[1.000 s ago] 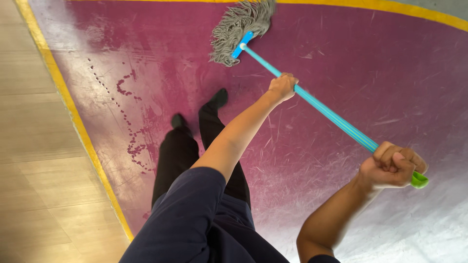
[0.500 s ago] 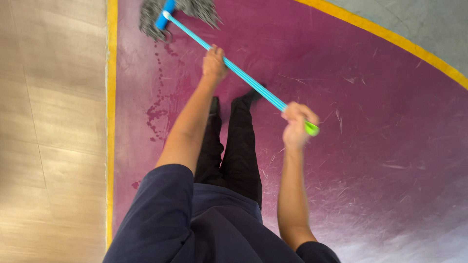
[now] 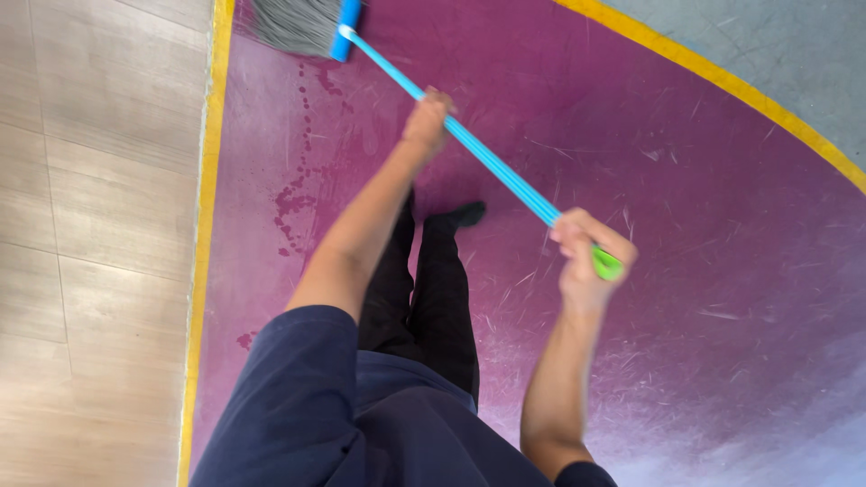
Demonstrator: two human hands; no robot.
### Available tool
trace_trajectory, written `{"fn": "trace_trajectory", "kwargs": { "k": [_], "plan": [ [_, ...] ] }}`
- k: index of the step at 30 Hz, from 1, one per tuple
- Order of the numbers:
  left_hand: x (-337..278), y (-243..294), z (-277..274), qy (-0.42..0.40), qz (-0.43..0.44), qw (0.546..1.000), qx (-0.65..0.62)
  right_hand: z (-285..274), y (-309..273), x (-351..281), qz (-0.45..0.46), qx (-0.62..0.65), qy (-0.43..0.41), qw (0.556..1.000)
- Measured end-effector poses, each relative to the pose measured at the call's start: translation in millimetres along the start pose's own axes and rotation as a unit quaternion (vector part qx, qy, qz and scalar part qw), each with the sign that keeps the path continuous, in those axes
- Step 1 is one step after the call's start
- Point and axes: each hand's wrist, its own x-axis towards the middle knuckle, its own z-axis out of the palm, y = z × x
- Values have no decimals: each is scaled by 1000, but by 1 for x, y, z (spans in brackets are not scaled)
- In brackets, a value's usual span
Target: The person pours water from a plastic bottle onto a section of the court and then mops the surface with a mop.
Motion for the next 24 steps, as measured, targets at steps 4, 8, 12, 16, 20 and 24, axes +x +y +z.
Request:
{"fn": "trace_trajectory", "kwargs": {
  "k": [4, 8, 12, 16, 20, 24],
  "plan": [
    [-1, 129, -3, -58, -60, 994, -77, -56, -24, -12, -107, 40, 13, 993],
    [2, 206, 20, -181, -20, 981, -71, -111, -11, -21, -228, -13, 27, 973],
    [-7, 236, 57, -194, 32, 974, -112, -146, 26, -18, -233, 65, 97, 966],
    [-13, 231, 78, -237, 17, 967, -96, -178, 43, -15, -235, 97, 94, 962],
    [-40, 182, 57, -148, 4, 987, -64, -165, 71, -17, -207, 148, 99, 962],
    [-59, 99, 18, -168, -101, 980, -23, -98, 105, -23, -100, 292, 88, 947]
  ]
}}
